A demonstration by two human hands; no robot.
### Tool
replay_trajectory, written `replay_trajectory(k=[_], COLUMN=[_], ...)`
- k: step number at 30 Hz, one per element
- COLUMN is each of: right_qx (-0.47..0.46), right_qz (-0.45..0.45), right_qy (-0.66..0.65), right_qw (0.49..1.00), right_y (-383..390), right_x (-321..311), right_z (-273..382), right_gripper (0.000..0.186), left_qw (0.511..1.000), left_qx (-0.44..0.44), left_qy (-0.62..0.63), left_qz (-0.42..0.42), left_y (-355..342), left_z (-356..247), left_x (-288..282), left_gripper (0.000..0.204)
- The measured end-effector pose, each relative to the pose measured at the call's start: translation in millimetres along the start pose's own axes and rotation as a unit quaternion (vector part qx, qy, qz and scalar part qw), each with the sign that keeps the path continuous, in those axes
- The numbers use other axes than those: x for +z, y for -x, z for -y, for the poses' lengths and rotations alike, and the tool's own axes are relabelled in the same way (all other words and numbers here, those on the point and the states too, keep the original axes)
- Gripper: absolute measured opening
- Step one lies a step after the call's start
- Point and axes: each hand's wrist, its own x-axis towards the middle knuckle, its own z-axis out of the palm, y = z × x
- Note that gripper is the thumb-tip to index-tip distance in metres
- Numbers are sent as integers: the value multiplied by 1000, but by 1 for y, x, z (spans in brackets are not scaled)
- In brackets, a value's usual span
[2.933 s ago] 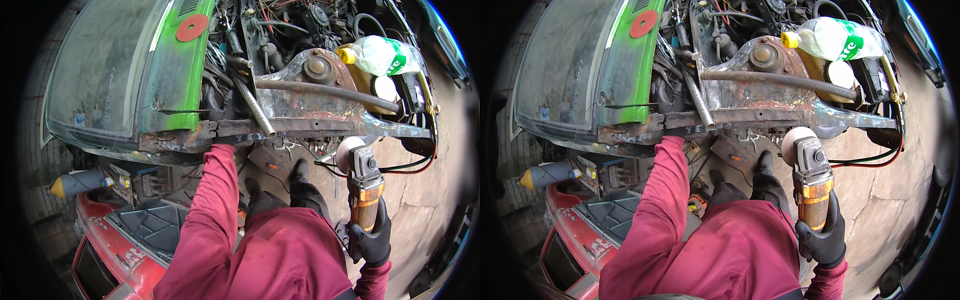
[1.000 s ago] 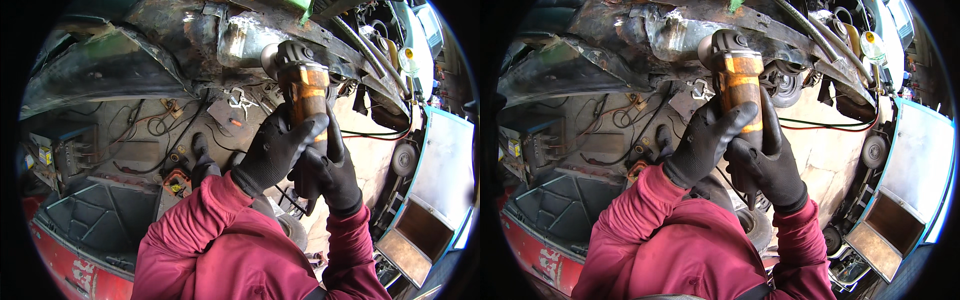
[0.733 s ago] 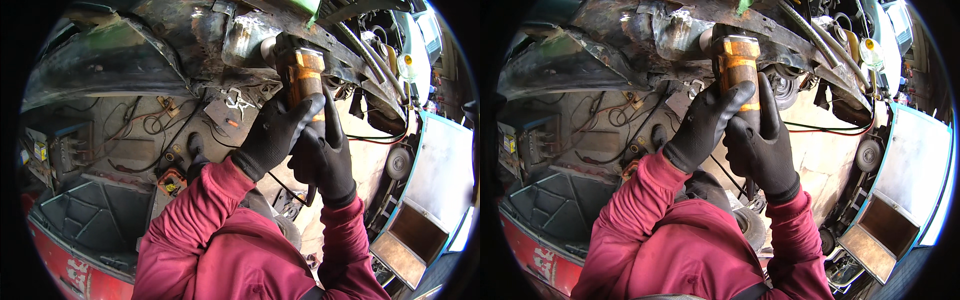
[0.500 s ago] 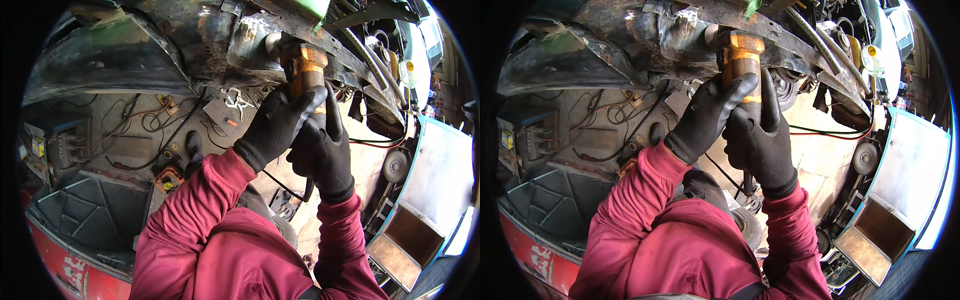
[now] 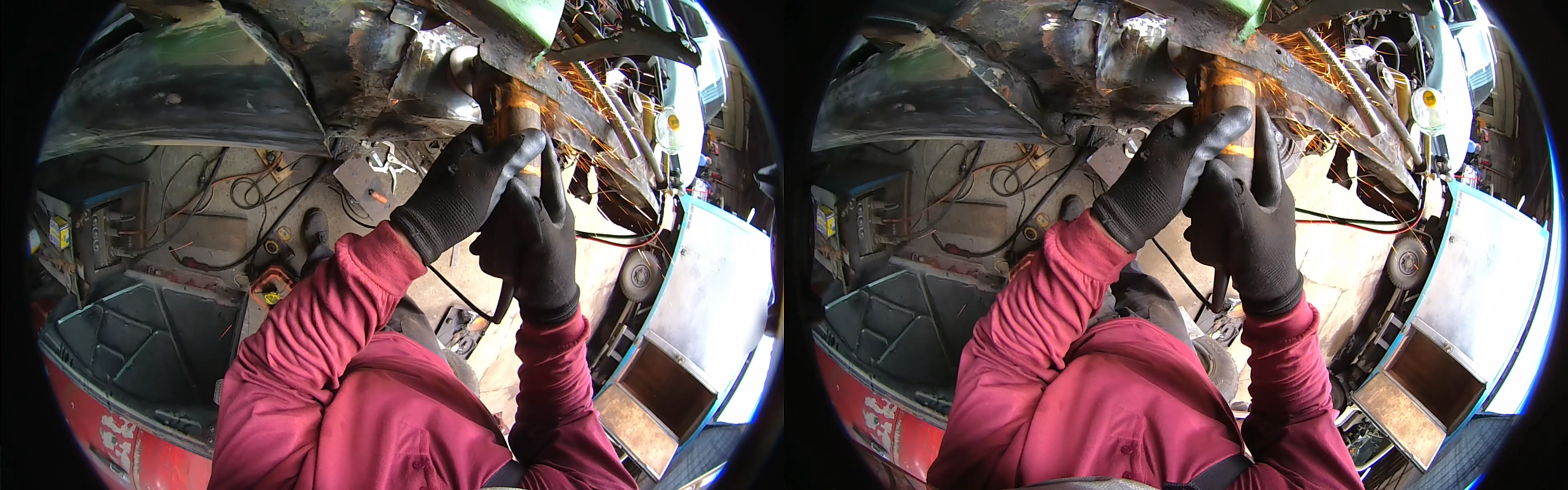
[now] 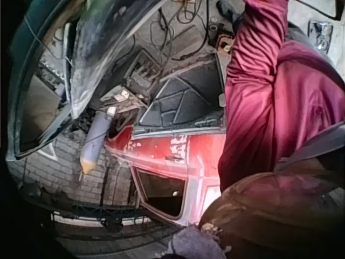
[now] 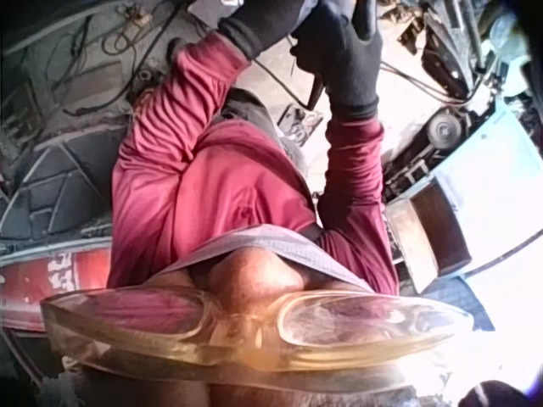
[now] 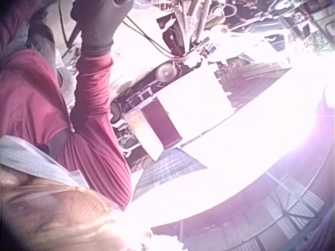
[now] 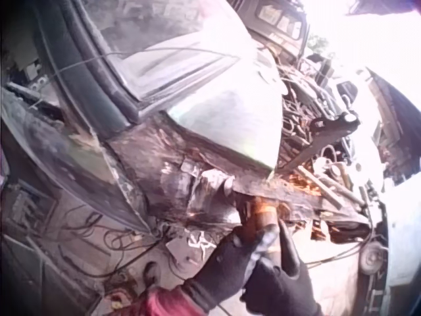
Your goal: The person uses an angle grinder to cut and grind a section of a car's front frame, then uses a welding torch to weld the area, and finally hammers the welded section to shape it.
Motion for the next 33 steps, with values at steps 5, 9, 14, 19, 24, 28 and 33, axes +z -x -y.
replay_trajectory(k=[5, 9, 14, 19, 24, 28, 33], right_qx=[-89, -142, -186, -174, -190, -286, 21], right_qz=[-4, 8, 16, 33, 6, -39, -59], right_qy=[106, 157, 197, 201, 199, 270, -106], right_qw=[990, 977, 962, 963, 961, 918, 992], right_y=[0, -3, -7, -5, -6, -6, 17], right_x=[6, 4, 6, 18, 28, 31, 37], right_z=[-1, -6, -10, -1, 4, 7, 13], right_gripper=[43, 44, 45, 43, 35, 26, 61], left_qw=[999, 997, 991, 982, 983, 989, 987], left_qx=[-7, 50, 1, 48, 64, -14, -52], left_qy=[-41, -60, -131, -170, -167, -149, -154], left_qz=[17, -2, 22, 63, 40, 10, 13], left_y=[-2, 2, 4, -6, 8, 14, 21], left_z=[-8, -12, -12, -8, -13, -25, -31], left_x=[1, -1, -13, -25, -28, -25, -19], left_gripper=[65, 66, 54, 42, 57, 77, 73])
